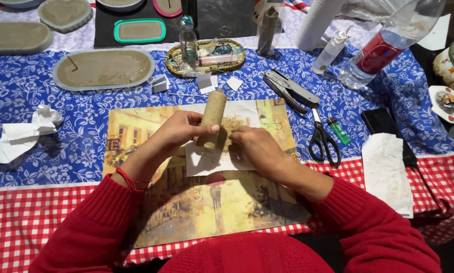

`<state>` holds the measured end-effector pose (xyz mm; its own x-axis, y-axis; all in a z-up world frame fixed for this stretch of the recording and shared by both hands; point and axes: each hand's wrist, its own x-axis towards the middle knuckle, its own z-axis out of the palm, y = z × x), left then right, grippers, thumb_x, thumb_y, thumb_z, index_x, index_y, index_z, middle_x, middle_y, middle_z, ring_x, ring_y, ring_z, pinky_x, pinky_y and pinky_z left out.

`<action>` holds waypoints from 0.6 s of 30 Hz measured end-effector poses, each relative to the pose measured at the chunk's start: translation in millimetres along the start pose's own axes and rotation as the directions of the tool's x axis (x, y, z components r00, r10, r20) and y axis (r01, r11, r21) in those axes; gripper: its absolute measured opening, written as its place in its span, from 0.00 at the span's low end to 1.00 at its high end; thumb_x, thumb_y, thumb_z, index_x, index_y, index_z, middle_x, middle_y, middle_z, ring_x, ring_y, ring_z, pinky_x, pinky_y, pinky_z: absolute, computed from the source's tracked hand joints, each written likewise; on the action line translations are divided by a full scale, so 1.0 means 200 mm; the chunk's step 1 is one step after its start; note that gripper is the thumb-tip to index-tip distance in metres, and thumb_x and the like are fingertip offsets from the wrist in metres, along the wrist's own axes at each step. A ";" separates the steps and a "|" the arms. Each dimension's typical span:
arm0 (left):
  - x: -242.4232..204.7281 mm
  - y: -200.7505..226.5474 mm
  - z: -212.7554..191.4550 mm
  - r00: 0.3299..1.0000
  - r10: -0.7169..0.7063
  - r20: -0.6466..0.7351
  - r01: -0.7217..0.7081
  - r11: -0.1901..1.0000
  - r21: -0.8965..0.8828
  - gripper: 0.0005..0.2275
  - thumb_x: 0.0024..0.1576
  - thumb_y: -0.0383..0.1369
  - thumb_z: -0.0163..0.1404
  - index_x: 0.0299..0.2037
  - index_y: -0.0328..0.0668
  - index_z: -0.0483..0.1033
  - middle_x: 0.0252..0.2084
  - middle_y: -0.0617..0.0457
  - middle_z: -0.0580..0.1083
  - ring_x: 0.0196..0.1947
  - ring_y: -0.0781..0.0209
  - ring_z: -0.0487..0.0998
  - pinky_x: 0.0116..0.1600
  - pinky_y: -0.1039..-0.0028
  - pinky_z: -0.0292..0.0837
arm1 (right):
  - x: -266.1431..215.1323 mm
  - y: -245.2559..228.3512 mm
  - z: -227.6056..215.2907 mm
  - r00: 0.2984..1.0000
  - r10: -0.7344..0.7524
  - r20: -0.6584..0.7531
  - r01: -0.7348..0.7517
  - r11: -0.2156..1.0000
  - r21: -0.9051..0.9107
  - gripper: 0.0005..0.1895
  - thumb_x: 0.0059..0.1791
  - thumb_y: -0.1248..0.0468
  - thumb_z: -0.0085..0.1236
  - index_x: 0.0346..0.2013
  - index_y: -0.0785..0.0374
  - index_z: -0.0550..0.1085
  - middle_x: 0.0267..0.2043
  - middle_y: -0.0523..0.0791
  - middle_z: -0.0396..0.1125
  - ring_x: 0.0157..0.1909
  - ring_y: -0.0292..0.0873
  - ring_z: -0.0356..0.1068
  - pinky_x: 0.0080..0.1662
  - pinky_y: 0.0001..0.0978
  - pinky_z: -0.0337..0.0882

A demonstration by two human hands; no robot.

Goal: Rolling a cardboard tube in a tray of brownish powder to coat its exterior surface.

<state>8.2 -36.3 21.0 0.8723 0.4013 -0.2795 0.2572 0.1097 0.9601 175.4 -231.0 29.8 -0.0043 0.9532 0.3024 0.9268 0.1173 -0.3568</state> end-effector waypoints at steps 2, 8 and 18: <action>-0.01 0.03 0.00 1.000 0.003 -0.008 -0.002 1.000 0.018 0.22 0.48 0.41 0.65 0.47 0.29 0.83 0.37 0.51 0.82 0.33 0.66 0.78 0.39 0.74 0.70 | 0.03 -0.05 -0.05 1.000 0.005 -0.016 -0.004 1.000 0.018 0.12 0.45 0.70 0.59 0.43 0.67 0.80 0.38 0.53 0.74 0.37 0.55 0.76 0.42 0.45 0.75; -0.03 0.05 -0.01 1.000 0.002 -0.023 0.000 0.998 0.055 0.22 0.48 0.41 0.65 0.45 0.30 0.84 0.35 0.52 0.82 0.31 0.67 0.76 0.37 0.76 0.67 | 0.05 -0.10 -0.14 0.989 -0.079 -0.123 0.077 0.997 -0.018 0.15 0.42 0.68 0.61 0.44 0.69 0.77 0.41 0.60 0.71 0.37 0.59 0.74 0.41 0.46 0.75; -0.01 0.03 -0.02 1.000 -0.007 -0.027 0.009 0.998 0.062 0.22 0.47 0.41 0.66 0.45 0.28 0.84 0.32 0.51 0.80 0.28 0.66 0.74 0.34 0.75 0.65 | 0.06 -0.21 -0.22 0.943 0.281 0.178 -0.269 0.959 -0.087 0.14 0.46 0.61 0.64 0.44 0.62 0.79 0.39 0.54 0.75 0.41 0.54 0.77 0.46 0.42 0.76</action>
<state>5.5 -32.5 27.9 0.8587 0.4252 -0.2859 0.2900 0.0565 0.9553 153.5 -237.4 86.4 0.1894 0.9815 0.0275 0.9226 -0.1683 -0.3471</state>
